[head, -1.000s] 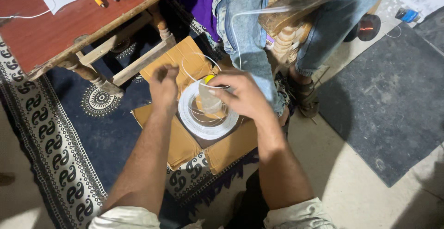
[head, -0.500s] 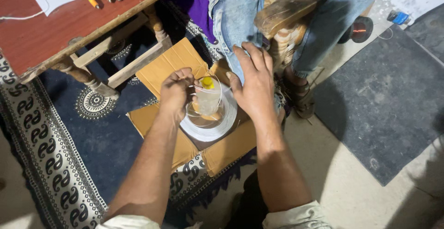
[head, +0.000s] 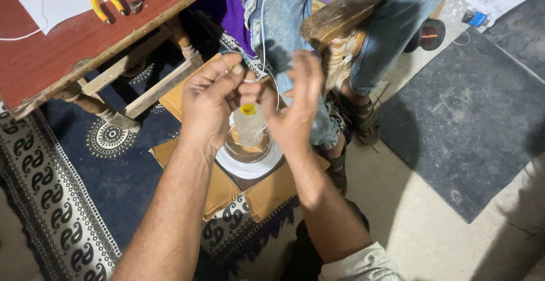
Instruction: The person winds a white wire around a plastic bottle placed on a plate inside a cardboard box. They use both hands to guide the wire and maintain tension while a second person assists by holding the wire spool.
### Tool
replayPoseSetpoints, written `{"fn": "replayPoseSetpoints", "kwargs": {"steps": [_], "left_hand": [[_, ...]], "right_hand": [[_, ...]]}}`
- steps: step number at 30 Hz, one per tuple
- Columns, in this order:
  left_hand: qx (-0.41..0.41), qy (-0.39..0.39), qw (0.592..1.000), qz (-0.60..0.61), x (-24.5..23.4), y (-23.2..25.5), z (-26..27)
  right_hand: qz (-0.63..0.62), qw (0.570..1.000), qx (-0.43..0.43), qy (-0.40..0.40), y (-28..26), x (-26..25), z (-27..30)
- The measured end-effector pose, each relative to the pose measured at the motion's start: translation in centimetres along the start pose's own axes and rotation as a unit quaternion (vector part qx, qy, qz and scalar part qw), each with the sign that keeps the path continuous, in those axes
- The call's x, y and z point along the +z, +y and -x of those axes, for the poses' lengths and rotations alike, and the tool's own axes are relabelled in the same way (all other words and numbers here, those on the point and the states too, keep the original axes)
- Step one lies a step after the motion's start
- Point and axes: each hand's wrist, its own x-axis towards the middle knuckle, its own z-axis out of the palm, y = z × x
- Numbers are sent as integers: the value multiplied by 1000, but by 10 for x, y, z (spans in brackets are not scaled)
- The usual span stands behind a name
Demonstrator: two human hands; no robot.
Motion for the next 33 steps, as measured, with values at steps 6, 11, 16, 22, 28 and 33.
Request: {"fn": "replayPoseSetpoints", "kwargs": {"steps": [6, 11, 16, 22, 28, 33], "left_hand": [[8, -48, 999, 24, 25, 35, 0], [40, -79, 995, -46, 48, 50, -14], [158, -45, 957, -240, 17, 36, -36], [71, 145, 931, -329, -86, -30, -47], [-150, 243, 933, -219, -159, -125, -20], [-209, 242, 923, -215, -172, -175, 15]], "right_hand": [[46, 959, 150, -235, 60, 18, 2], [-185, 918, 226, -268, 79, 40, 21], [-391, 786, 391, -275, 87, 45, 22], [-232, 886, 368, -161, 146, 44, 25], [-65, 917, 391, -52, 220, 67, 55], [-95, 778, 600, -159, 254, 70, 83]]}}
